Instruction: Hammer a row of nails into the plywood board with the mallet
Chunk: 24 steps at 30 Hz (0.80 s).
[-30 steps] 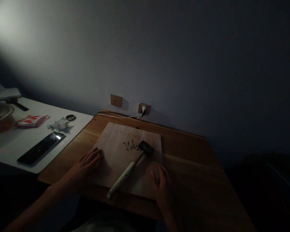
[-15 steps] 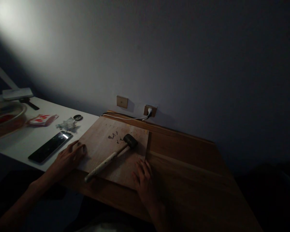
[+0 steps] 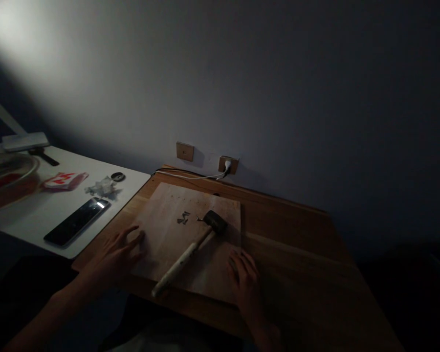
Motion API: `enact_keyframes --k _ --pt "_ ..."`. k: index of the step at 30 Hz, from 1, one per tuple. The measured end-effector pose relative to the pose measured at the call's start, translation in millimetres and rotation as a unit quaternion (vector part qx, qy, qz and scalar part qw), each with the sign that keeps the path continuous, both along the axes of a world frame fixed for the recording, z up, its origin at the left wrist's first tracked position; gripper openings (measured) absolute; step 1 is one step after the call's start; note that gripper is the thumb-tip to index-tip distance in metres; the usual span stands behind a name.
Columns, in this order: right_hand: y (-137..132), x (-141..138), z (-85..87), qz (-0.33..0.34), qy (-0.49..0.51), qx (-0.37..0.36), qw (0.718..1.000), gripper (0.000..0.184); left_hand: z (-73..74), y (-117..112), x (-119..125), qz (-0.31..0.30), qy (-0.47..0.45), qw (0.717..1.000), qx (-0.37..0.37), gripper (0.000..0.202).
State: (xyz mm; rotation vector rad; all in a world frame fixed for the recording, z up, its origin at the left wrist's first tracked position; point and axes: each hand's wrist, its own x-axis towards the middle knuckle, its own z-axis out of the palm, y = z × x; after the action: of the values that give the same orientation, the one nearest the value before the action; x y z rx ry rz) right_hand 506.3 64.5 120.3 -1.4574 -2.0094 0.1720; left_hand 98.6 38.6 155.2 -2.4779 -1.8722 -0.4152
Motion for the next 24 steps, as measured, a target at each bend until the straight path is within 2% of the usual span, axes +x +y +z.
enact_keyframes --k 3,7,11,14,16,20,24 --pt "-10 35 2.6 -0.039 0.018 -0.01 0.999 0.05 2.0 -14 25 -0.043 0.048 0.998 -0.018 0.023" --pt "-27 76 9.1 -0.081 0.024 -0.031 0.996 0.052 1.1 -23 47 -0.067 0.043 0.997 -0.005 0.038" --pt "-44 89 15.1 -0.129 0.027 0.0 0.991 0.053 1.6 -20 56 -0.101 0.043 0.994 -0.006 0.039" --pt "-49 75 19.3 -0.17 0.04 0.006 0.985 0.05 1.7 -6 66 -0.1 0.06 0.993 0.001 0.036" --pt "-49 56 23.0 -0.171 0.074 -0.037 0.982 0.05 0.0 10 81 -0.117 0.052 0.992 0.005 0.041" --pt "-44 11 32.9 -0.06 0.058 -0.171 0.982 0.05 -5.9 43 121 -0.198 0.031 0.98 -0.008 0.064" --pt "-37 -17 33.8 -0.044 0.042 -0.158 0.986 0.048 -8.4 60 148 -0.227 0.006 0.974 -0.015 0.081"
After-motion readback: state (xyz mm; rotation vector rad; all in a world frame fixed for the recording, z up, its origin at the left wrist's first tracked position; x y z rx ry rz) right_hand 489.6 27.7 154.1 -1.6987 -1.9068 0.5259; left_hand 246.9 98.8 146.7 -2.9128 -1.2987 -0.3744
